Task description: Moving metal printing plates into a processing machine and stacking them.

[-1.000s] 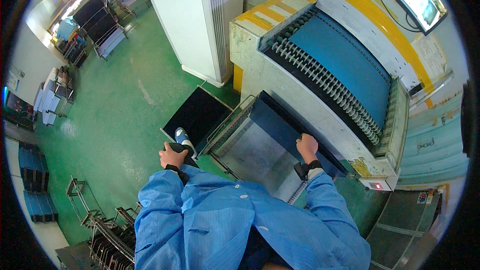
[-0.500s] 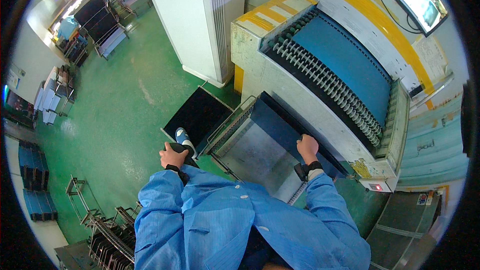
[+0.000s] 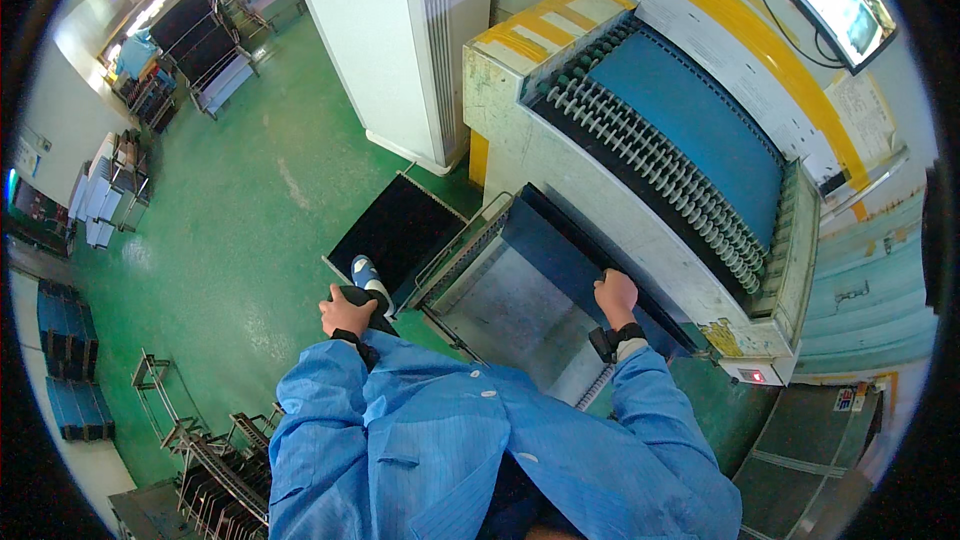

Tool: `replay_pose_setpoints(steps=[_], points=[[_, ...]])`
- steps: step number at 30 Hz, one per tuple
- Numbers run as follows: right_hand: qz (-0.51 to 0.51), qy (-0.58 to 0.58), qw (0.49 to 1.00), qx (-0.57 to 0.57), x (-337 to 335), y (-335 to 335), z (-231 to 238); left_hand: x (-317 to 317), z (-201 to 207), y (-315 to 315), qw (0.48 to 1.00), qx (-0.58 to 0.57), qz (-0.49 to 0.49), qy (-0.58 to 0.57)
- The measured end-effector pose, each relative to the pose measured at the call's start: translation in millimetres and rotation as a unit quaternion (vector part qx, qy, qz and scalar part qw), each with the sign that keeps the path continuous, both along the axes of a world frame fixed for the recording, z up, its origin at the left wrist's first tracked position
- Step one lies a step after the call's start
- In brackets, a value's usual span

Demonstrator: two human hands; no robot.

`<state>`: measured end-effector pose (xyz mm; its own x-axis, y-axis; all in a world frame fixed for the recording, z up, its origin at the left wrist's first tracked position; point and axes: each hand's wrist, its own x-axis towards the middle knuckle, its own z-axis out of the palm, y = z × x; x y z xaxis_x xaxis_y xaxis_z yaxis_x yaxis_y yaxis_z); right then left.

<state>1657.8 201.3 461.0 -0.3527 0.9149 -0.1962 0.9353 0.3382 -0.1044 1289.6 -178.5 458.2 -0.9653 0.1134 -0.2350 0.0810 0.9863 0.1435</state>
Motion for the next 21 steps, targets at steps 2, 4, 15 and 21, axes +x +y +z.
replay_pose_setpoints(steps=[2, 4, 15, 21], points=[[0.0, -0.009, 1.0, -0.008, -0.7, 0.0, 1.5, -0.5, -0.3, -0.6, 1.0, 0.0, -0.001, -0.002], [-0.001, -0.011, 1.0, -0.011, -0.9, 0.4, 2.0, -0.4, 0.4, -0.6, 1.0, 0.001, -0.001, -0.004], [0.002, 0.003, 1.0, -0.001, 2.6, 3.2, -6.9, -1.2, -3.3, -1.0, 1.0, -0.003, -0.004, 0.001], [-0.003, 0.008, 1.0, 0.0, 3.4, 3.6, -8.7, -0.1, -0.9, 1.6, 1.0, -0.003, -0.007, 0.003]])
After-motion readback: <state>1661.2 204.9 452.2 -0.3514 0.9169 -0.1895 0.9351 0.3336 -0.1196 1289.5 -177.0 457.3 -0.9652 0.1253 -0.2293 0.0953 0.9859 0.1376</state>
